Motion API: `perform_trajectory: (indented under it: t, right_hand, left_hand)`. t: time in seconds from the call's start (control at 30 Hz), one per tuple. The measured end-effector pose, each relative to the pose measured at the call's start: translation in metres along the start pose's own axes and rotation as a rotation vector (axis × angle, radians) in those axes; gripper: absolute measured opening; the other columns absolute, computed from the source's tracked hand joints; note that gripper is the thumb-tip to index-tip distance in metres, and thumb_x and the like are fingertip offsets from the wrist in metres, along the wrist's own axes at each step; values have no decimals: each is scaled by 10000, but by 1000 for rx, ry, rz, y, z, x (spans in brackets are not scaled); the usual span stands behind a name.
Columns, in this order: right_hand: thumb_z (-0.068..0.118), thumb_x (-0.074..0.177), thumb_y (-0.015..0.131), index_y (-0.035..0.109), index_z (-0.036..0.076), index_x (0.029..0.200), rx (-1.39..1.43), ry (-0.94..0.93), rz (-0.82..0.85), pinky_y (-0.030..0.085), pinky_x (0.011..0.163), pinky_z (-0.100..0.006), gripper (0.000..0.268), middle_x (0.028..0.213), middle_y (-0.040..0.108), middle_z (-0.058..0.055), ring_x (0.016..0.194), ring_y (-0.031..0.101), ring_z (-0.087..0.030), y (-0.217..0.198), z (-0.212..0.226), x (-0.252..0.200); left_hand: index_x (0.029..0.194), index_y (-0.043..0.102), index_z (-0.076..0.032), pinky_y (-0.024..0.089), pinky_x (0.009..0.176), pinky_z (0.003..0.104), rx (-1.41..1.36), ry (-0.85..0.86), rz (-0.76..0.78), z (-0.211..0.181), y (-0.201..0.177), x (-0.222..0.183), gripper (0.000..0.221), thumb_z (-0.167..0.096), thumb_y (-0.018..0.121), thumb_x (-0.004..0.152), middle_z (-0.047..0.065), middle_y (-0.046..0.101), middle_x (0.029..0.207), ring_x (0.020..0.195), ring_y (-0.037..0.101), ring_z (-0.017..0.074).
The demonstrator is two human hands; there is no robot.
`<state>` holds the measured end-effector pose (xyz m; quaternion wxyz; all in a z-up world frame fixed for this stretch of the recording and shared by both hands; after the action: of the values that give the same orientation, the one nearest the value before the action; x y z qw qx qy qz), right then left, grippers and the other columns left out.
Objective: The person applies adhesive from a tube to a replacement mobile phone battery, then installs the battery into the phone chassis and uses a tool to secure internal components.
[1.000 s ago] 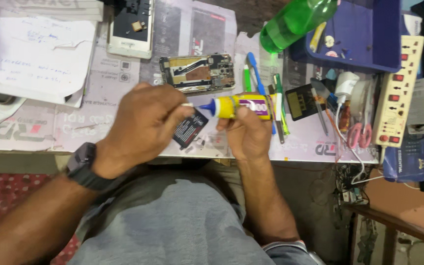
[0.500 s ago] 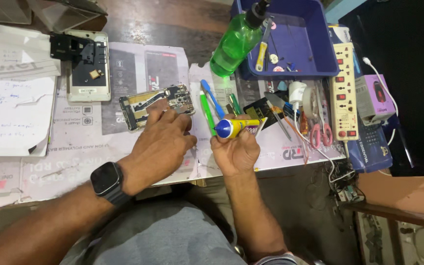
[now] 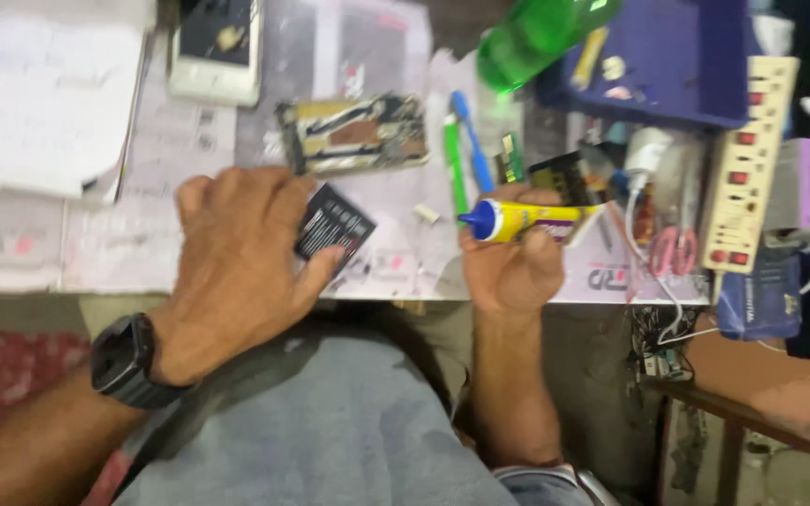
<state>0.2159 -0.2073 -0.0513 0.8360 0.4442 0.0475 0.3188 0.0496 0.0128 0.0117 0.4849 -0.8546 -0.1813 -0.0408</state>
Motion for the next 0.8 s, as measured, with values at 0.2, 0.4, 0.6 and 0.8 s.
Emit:
perform_trajectory:
  t: [0.2, 0.4, 0.6, 0.8]
  right_hand:
    - [-2, 925, 768, 587, 14, 1263, -400, 45, 71, 629, 710, -407, 384, 1140, 644, -208, 936, 700, -299, 37, -14, 1]
    - [-101, 922, 725, 576, -11, 1264, -618, 40, 118, 641, 714, -377, 383, 1102, 664, -231, 863, 715, -257, 50, -47, -3]
    - [-82, 917, 740, 559, -24, 1255, -779, 40, 39, 630, 834, -372, 388, 1137, 679, -218, 951, 708, -235, 47, -58, -11]
    - [-72, 915, 752, 590, -80, 1178, -932, 36, -14, 616, 772, -318, 308, 1064, 715, -199, 834, 704, -197, 42, -57, -8]
  left_hand:
    - [1281, 586, 74, 284, 932, 537, -33, -96, 8, 17, 5, -24, 861, -509, 871, 716, 221, 617, 1143, 1073, 503, 339]
    - [1380, 498, 35, 288, 931, 532, -166, -87, -86, 24, 0, -26, 856, -364, 872, 722, 160, 660, 1092, 1076, 535, 329]
    - [1403, 477, 12, 321, 937, 505, -240, -62, -69, 35, -1, -20, 791, -184, 856, 736, 80, 666, 945, 1008, 579, 276]
    - [1429, 415, -13, 330, 939, 480, -346, -64, -119, 46, 5, -23, 832, -128, 860, 736, 24, 689, 996, 981, 601, 232]
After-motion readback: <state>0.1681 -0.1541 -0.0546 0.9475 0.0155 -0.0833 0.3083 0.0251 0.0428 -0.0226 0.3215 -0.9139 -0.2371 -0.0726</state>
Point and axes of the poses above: each hand's wrist, its own x-axis towards the middle knuckle, its own y-axis out of the palm, z = x × y, the point moved 5 cm from there along x, towards the middle knuckle
